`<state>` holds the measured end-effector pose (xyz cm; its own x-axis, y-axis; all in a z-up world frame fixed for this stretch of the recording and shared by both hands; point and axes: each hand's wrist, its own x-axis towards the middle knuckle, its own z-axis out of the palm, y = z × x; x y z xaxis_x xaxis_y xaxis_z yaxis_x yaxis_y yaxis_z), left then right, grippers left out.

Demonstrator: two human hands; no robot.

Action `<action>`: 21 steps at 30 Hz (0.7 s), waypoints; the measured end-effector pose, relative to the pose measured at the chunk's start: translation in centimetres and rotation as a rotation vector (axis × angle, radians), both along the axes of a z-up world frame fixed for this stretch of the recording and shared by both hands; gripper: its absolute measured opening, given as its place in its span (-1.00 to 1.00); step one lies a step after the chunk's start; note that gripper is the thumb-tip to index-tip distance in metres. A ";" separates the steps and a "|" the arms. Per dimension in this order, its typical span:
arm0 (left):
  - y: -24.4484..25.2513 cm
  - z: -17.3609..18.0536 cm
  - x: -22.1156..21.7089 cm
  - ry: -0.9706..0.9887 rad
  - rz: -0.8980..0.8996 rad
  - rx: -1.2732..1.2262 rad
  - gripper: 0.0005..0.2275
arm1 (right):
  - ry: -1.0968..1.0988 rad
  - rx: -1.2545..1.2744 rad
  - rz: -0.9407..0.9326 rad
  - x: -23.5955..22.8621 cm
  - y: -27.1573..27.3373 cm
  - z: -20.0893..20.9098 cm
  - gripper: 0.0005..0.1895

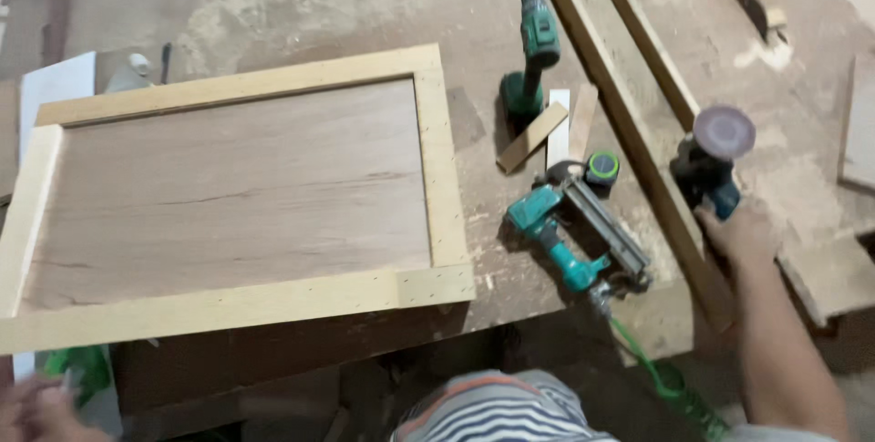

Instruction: The person assembles a wooden frame by attaching small wooden strips to a larger board using a hammer and a nail gun. They then use an angle grinder with a sanding disc to smooth the edges and corners of the frame.

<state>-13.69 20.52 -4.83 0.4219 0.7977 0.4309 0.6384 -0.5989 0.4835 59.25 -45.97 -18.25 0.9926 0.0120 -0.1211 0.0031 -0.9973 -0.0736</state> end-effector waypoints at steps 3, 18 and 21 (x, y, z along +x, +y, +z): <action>-11.0 0.4 10.1 -0.477 0.060 0.025 -0.81 | 0.002 -0.113 -0.021 0.8 0.7 0.3 -0.14; -29.8 4.4 25.9 -0.534 -0.766 -0.422 -0.90 | 0.581 1.990 0.015 -20.1 -6.2 9.1 -0.24; -33.7 2.1 28.0 -0.285 -1.060 -0.759 -0.77 | 0.378 2.003 -0.284 -26.7 -3.4 4.6 -0.30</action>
